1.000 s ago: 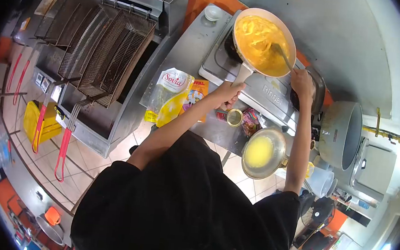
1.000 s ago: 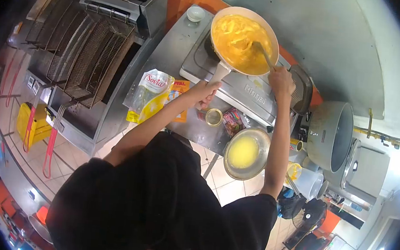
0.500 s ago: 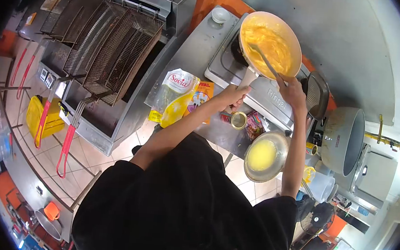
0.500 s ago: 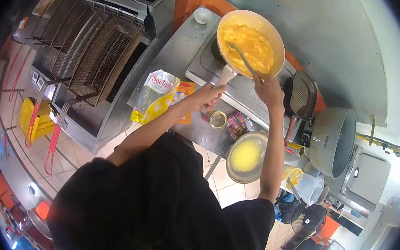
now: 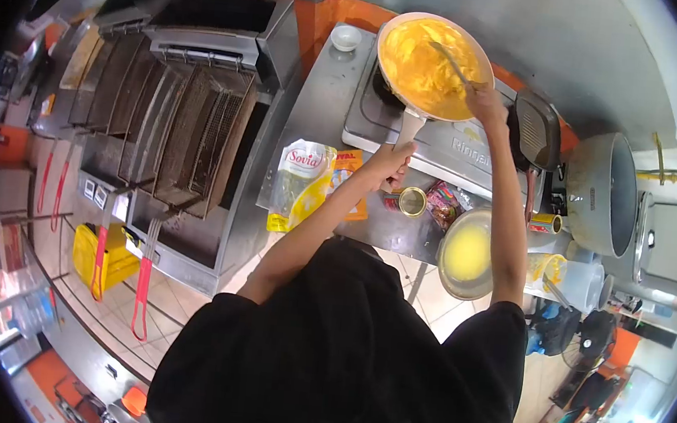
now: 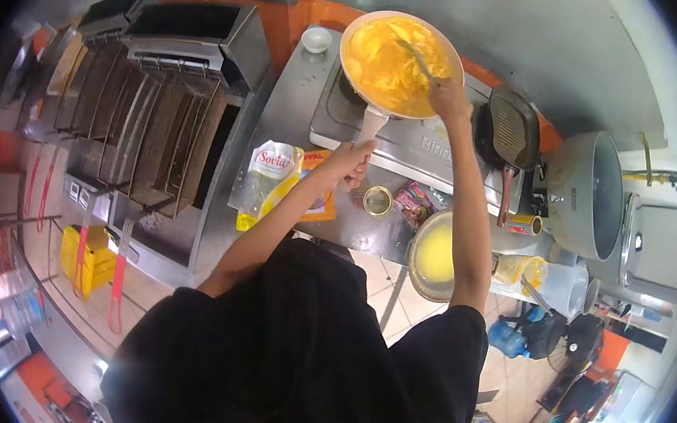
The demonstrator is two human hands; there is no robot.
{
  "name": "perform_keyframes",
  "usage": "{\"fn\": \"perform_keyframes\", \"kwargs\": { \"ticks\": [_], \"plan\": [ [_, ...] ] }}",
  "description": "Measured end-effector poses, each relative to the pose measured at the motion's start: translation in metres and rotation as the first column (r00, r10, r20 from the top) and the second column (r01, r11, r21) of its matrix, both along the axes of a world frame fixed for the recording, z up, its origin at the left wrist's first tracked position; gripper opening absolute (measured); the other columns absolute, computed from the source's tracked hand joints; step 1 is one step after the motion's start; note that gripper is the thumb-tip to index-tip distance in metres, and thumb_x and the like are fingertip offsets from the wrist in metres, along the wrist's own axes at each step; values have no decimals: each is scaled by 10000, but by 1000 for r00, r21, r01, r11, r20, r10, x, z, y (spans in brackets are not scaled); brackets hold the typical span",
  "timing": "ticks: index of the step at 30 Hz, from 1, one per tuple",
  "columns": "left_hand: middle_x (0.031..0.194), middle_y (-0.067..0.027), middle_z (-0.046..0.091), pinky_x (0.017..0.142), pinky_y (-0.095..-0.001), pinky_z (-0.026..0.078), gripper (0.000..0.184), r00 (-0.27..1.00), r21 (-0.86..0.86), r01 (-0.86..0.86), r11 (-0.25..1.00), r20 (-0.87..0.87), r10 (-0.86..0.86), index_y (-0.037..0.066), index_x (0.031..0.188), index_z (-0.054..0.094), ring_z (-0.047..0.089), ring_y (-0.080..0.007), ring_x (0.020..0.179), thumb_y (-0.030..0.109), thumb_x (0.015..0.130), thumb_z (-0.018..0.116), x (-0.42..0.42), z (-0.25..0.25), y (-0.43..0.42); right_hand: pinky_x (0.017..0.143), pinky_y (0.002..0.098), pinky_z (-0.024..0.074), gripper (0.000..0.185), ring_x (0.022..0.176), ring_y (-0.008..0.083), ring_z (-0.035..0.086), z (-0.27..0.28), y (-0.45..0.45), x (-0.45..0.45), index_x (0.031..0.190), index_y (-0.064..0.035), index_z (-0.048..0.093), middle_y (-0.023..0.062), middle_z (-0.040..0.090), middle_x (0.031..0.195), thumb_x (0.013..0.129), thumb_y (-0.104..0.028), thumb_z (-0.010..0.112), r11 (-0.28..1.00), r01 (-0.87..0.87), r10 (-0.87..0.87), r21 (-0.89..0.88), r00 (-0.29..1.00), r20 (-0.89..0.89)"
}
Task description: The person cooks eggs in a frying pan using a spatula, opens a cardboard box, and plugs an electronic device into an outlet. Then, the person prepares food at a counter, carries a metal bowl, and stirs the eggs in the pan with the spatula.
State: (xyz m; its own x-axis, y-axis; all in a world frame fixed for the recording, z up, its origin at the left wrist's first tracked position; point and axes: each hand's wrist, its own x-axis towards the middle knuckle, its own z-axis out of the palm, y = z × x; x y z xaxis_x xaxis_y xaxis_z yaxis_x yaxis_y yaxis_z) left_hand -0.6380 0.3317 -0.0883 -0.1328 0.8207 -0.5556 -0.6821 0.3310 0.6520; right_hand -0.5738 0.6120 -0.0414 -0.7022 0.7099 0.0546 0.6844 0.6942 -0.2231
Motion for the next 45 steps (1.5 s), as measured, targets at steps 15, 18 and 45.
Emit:
{"fn": "perform_keyframes", "kwargs": {
  "ticks": [15,18,45],
  "plan": [
    [516,61,322,375,-249,238,386,999,-21,29,999,40,-28,115,754,438,303,-62,391,434,879,615,-5,21,-15,785,445,508,277,920,330,645,120,-94,75,1083,-248,683,144,668,997,850,-353,577,994,44,-14,-100,959,284],
    [526,47,339,376,-257,260,398,998,-18,47,999,52,-46,105,752,426,317,-73,394,436,883,603,-7,21,-14,777,459,513,259,901,332,648,111,-83,79,1066,-258,690,141,675,958,850,-348,580,999,54,-52,0,970,238],
    [504,52,292,359,-247,244,404,993,-71,111,991,-28,-113,116,750,412,285,-68,384,453,887,588,-12,18,-5,712,442,509,279,833,373,638,33,-93,-25,910,-58,685,214,651,875,863,-265,504,956,-41,-4,-290,988,-155]
  ]
}}
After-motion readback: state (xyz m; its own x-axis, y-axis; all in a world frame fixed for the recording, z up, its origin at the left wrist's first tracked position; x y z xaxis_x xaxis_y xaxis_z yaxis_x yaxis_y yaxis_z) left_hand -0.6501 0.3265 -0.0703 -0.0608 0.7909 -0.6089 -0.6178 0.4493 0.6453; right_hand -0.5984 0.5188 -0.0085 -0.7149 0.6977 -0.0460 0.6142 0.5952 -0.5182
